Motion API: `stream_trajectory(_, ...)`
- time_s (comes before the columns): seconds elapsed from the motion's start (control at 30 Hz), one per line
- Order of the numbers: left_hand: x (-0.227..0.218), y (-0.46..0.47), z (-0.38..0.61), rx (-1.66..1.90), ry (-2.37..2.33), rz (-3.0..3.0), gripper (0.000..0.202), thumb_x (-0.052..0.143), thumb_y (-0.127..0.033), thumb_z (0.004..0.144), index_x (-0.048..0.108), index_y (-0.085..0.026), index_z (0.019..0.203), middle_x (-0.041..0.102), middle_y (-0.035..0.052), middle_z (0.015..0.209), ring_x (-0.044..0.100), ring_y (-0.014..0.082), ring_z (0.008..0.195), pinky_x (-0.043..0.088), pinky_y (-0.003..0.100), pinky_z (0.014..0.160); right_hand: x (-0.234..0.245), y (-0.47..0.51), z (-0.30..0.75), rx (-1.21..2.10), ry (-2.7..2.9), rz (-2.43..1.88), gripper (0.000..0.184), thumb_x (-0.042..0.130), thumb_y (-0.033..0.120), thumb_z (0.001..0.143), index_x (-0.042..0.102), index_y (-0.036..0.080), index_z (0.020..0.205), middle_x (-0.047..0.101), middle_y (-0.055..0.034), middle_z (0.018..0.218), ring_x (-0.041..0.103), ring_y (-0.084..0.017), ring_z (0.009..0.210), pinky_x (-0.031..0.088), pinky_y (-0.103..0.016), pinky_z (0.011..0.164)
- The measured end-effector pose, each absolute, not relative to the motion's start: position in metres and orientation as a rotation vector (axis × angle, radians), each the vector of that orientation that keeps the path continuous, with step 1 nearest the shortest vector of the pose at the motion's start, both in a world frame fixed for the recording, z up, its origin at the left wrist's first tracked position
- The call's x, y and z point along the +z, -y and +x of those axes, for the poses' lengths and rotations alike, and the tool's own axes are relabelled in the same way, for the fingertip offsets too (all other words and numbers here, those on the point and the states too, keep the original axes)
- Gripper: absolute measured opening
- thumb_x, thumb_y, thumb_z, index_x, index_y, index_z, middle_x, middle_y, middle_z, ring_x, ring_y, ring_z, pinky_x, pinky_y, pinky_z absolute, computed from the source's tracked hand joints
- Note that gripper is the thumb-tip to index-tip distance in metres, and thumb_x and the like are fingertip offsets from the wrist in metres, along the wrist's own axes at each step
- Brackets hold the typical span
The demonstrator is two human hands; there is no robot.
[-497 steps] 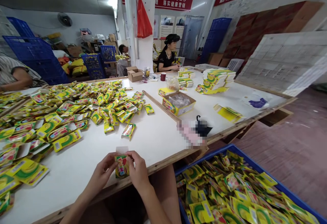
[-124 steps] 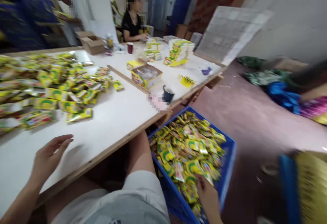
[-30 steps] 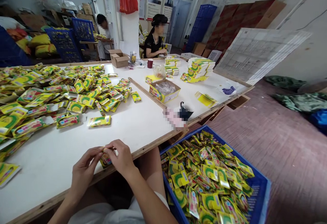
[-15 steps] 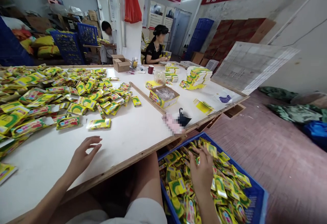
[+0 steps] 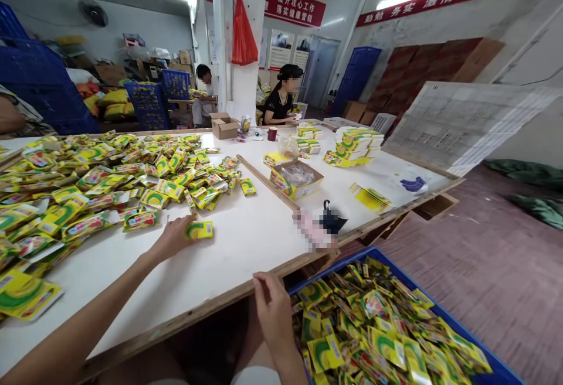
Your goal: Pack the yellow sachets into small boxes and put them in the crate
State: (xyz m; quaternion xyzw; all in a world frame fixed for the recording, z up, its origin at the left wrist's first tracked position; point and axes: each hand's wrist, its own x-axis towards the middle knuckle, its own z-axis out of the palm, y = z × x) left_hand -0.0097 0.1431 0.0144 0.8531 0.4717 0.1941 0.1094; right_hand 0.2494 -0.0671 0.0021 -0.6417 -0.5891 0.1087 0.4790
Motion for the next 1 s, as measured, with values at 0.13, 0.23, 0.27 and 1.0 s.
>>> stream_trajectory(0.13, 0.031, -0.088, 0.001, 0.584, -1.119, 2.539, 0.055, 0.074, -0.032, 0.07, 0.051, -0.026, 0.12, 0.068, 0.0073, 0.114, 0.059, 0.0283, 0.108, 0.037, 0.046, 0.1, 0.023, 0.04, 0.216, 0.205, 1.633, -1.466, 0.022, 0.057, 0.025, 0.089, 0.062, 0.024, 0.111, 0.062, -0.0086, 0.12, 0.056, -0.025, 0.115, 0.047, -0.041, 0.097)
stream_trajectory(0.23, 0.051, -0.063, 0.003, 0.605, -1.024, 2.292, 0.046, 0.067, -0.041, 0.077, 0.052, -0.027, 0.119, 0.07, 0.0059, 0.104, 0.065, 0.0235, 0.087, 0.048, 0.038, 0.081, 0.03, 0.02, 0.19, 0.27, 1.82, -1.346, 0.034, 0.065, 0.018, 0.083, 0.058, 0.025, 0.116, 0.062, -0.0086, 0.122, 0.053, -0.028, 0.118, 0.038, -0.05, 0.103)
stream_trajectory(0.27, 0.057, -0.059, 0.002, 0.616, -1.007, 2.187, 0.042, 0.065, -0.041, 0.079, 0.052, -0.027, 0.117, 0.069, 0.0059, 0.106, 0.065, 0.021, 0.083, 0.05, 0.035, 0.075, 0.029, 0.014, 0.182, 0.322, 1.831, -1.329, 0.03, 0.063, 0.017, 0.084, 0.059, 0.024, 0.113, 0.065, -0.008, 0.115, 0.057, -0.028, 0.111, 0.04, -0.05, 0.101)
stream_trajectory(1.0, -0.003, -0.034, 0.018, 1.108, -0.987, 1.903, 0.018, 0.056, -0.033, 0.089, 0.067, -0.023, 0.099, 0.068, 0.0065, 0.109, 0.063, 0.0226, 0.106, 0.051, 0.038, 0.093, -0.004, 0.004, 0.177, 0.548, 1.383, -1.229, 0.02, 0.048, 0.027, 0.094, 0.063, 0.02, 0.083, 0.064, -0.0047, 0.088, 0.061, -0.018, 0.086, 0.05, -0.029, 0.08)
